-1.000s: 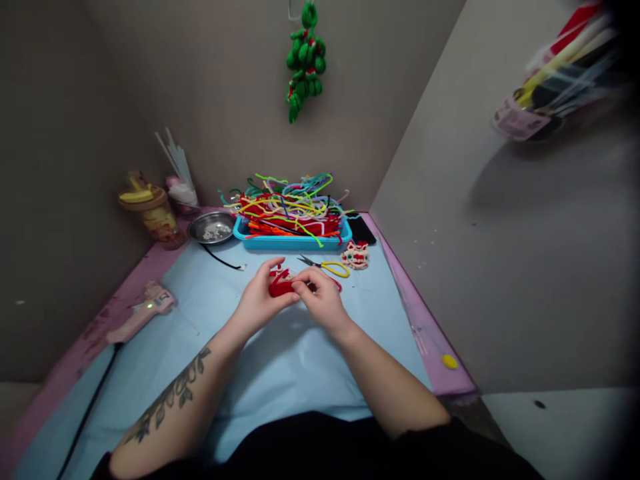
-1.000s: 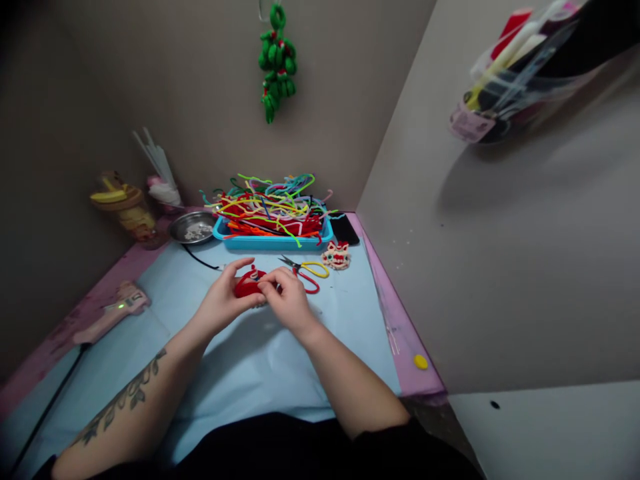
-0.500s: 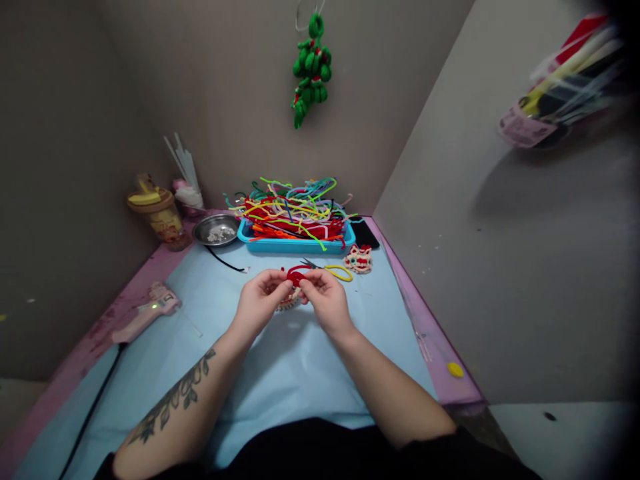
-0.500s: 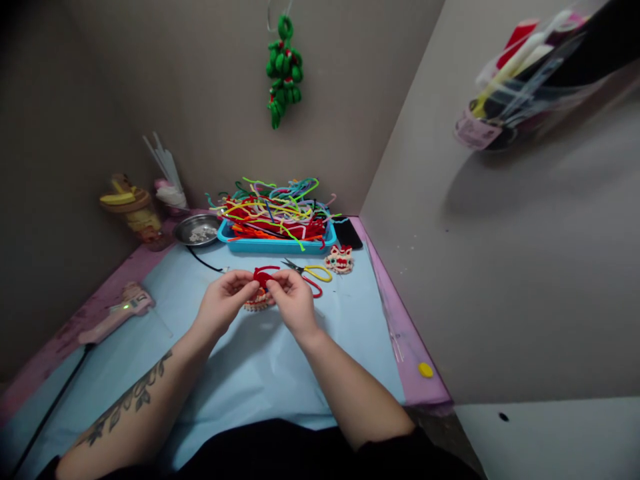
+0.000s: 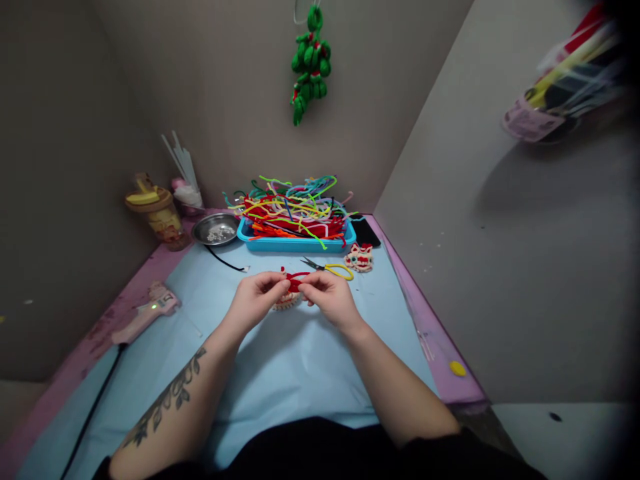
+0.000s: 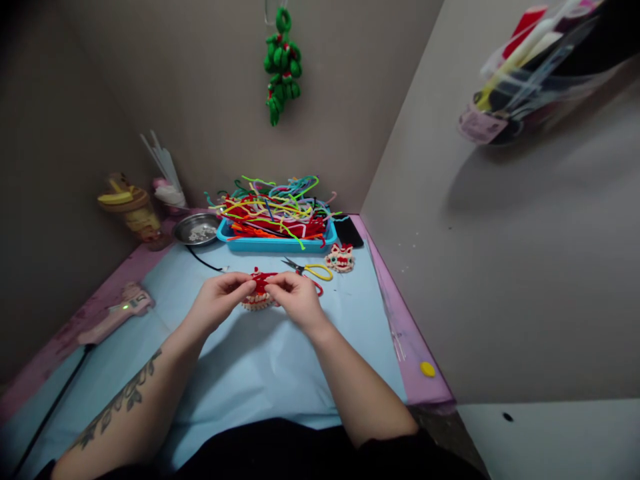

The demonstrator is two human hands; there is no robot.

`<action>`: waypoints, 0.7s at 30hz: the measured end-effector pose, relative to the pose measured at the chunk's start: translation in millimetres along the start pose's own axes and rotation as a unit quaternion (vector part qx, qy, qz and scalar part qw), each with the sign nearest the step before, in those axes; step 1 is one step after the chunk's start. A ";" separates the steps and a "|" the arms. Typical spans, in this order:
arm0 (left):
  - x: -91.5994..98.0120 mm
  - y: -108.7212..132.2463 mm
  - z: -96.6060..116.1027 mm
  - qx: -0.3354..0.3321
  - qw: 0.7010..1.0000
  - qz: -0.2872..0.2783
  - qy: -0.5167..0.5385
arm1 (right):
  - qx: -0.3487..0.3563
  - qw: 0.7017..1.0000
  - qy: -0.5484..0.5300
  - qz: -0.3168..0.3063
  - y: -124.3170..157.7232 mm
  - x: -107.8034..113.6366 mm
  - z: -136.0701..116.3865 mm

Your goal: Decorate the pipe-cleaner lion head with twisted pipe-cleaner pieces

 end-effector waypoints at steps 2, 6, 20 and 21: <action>0.2 -0.3 0.7 -0.010 0.999 -0.025 -0.021 | -0.008 1.000 0.021 -0.015 -1.2 3.1 -0.5; -3.3 0.3 1.5 -0.013 0.997 -0.062 -0.041 | -0.013 0.997 0.059 -0.046 -3.6 5.9 0.2; -11.2 4.8 -9.5 0.024 0.997 0.007 0.070 | 0.053 0.997 -0.055 0.020 0.3 -1.5 -5.8; -12.0 5.1 -9.7 0.026 0.997 0.011 0.075 | 0.050 0.997 -0.061 0.024 0.3 -2.1 -5.1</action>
Point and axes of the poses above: each hand's wrist, its own y-axis away from the middle knuckle, its own x-axis out of the back of the hand, z = x × y, the point moved 2 cm from there along -y, towards the middle knuckle, and after that the axes turned 15 degrees about -x, right-handed, at the moved point
